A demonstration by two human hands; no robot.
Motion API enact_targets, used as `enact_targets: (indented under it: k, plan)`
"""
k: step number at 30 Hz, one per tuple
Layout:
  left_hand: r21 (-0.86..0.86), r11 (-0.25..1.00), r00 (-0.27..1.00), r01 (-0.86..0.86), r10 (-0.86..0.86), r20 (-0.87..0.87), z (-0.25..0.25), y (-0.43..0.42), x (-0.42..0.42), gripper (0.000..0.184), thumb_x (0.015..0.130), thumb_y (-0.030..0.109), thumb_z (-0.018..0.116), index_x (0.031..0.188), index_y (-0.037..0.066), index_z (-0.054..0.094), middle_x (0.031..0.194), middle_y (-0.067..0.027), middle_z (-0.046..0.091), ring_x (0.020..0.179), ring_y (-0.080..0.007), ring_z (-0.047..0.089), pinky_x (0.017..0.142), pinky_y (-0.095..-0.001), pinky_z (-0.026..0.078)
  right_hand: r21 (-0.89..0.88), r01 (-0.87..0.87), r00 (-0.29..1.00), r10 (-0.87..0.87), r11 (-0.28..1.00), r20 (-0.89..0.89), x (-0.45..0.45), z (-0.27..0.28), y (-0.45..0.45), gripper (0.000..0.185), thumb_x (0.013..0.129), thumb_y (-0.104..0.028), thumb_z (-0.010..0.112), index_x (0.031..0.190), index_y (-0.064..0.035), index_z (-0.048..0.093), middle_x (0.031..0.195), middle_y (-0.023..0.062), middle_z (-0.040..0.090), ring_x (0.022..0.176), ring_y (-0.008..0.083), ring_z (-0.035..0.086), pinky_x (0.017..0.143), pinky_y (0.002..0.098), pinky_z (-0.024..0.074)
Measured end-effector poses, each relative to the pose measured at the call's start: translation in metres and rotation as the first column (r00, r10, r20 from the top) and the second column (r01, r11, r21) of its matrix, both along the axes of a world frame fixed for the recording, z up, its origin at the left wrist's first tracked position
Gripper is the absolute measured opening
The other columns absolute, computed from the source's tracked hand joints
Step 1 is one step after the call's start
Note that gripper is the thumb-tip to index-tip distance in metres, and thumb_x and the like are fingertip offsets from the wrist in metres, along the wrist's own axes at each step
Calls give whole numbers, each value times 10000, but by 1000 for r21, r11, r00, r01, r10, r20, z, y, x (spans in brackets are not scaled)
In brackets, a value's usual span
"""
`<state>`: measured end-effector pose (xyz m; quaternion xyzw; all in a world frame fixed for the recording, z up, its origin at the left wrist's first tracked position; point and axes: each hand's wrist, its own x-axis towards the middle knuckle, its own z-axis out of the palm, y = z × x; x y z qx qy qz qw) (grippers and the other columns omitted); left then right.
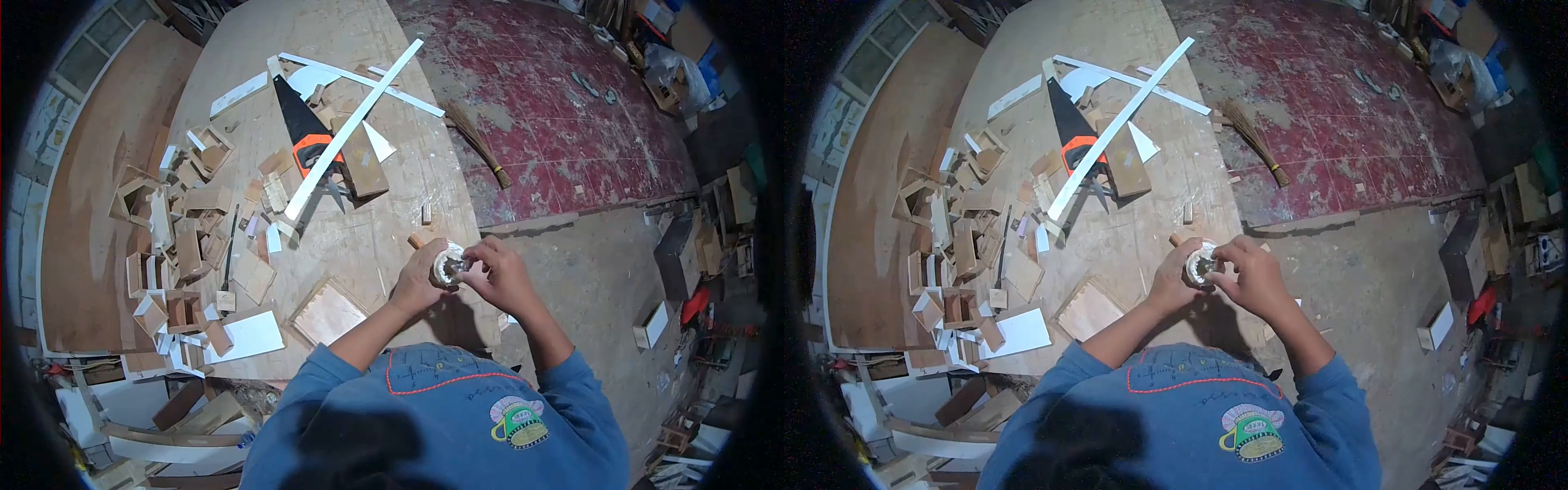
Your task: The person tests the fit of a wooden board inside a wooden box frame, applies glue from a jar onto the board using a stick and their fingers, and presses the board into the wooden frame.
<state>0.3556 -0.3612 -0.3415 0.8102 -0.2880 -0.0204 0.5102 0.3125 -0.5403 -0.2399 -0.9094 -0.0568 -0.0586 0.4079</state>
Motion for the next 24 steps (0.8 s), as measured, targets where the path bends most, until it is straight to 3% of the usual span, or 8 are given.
enact_targets:
  k: [5, 7, 11, 13, 17, 22, 24]
  plan:
    - [-17, 998, 996, 58, -56, 74, 5, -4, 0, 742, 564, 150, 826, 1206, 88, 460, 1220, -142, 533, 1140, -333, 519, 974, -398, 430, -154, -33, 999, 30, 988, -23, -8, 0, -7, 213, 713, -153, 719, 899, -96, 632, 797, 58, 601, 704, 277, 615, 626, 376, 494]
    - [-15, 997, 993, 78, -76, 88, 8, -6, 0, 706, 573, 149, 818, 1185, 85, 473, 1220, -144, 535, 1142, -332, 520, 974, -399, 430, -182, -150, 981, 123, 972, -151, -11, 5, -12, 209, 705, -157, 723, 885, -95, 637, 802, 60, 600, 723, 274, 618, 635, 387, 494]
    - [12, 997, 982, 71, -72, 174, 6, -10, -1, 661, 602, 166, 813, 1167, 91, 480, 1208, -140, 544, 1120, -326, 534, 957, -398, 440, -227, -179, 983, 166, 957, -74, -19, 5, -17, 191, 691, -111, 756, 807, -48, 618, 792, 78, 625, 645, 234, 618, 560, 340, 482]
    - [26, 998, 979, 56, -60, 195, 8, -10, -2, 679, 608, 179, 821, 1184, 103, 469, 1206, -130, 547, 1104, -315, 545, 946, -395, 447, 47, 50, 999, -50, 998, -3, -22, 7, -20, 178, 700, -123, 760, 811, -53, 640, 762, 80, 632, 571, 211, 608, 505, 318, 473]
    - [14, 999, 984, 47, -49, 173, 11, -10, -4, 620, 614, 158, 797, 1149, 74, 495, 1175, -161, 552, 1106, -342, 538, 959, -399, 440, 71, 198, 969, -206, 978, 134, -19, 9, -25, 176, 689, -158, 784, 773, -53, 669, 685, 86, 618, 503, 177, 566, 462, 279, 431]
    - [48, 998, 982, 45, -53, 179, 6, -8, -3, 684, 623, 199, 818, 1209, 108, 475, 1215, -117, 545, 1115, -316, 539, 946, -394, 446, -46, 121, 989, -116, 992, 94, -23, 2, -17, 161, 741, -204, 737, 806, -67, 680, 694, 100, 613, 543, 228, 576, 502, 331, 451]
    - [52, 998, 986, 28, -36, 164, 5, -8, -4, 695, 609, 152, 807, 1217, 107, 473, 1220, -112, 544, 1126, -311, 534, 951, -393, 443, -63, 73, 995, -69, 995, 68, -25, -2, -10, 155, 760, -205, 715, 832, -73, 681, 703, 104, 610, 574, 250, 585, 525, 351, 462]
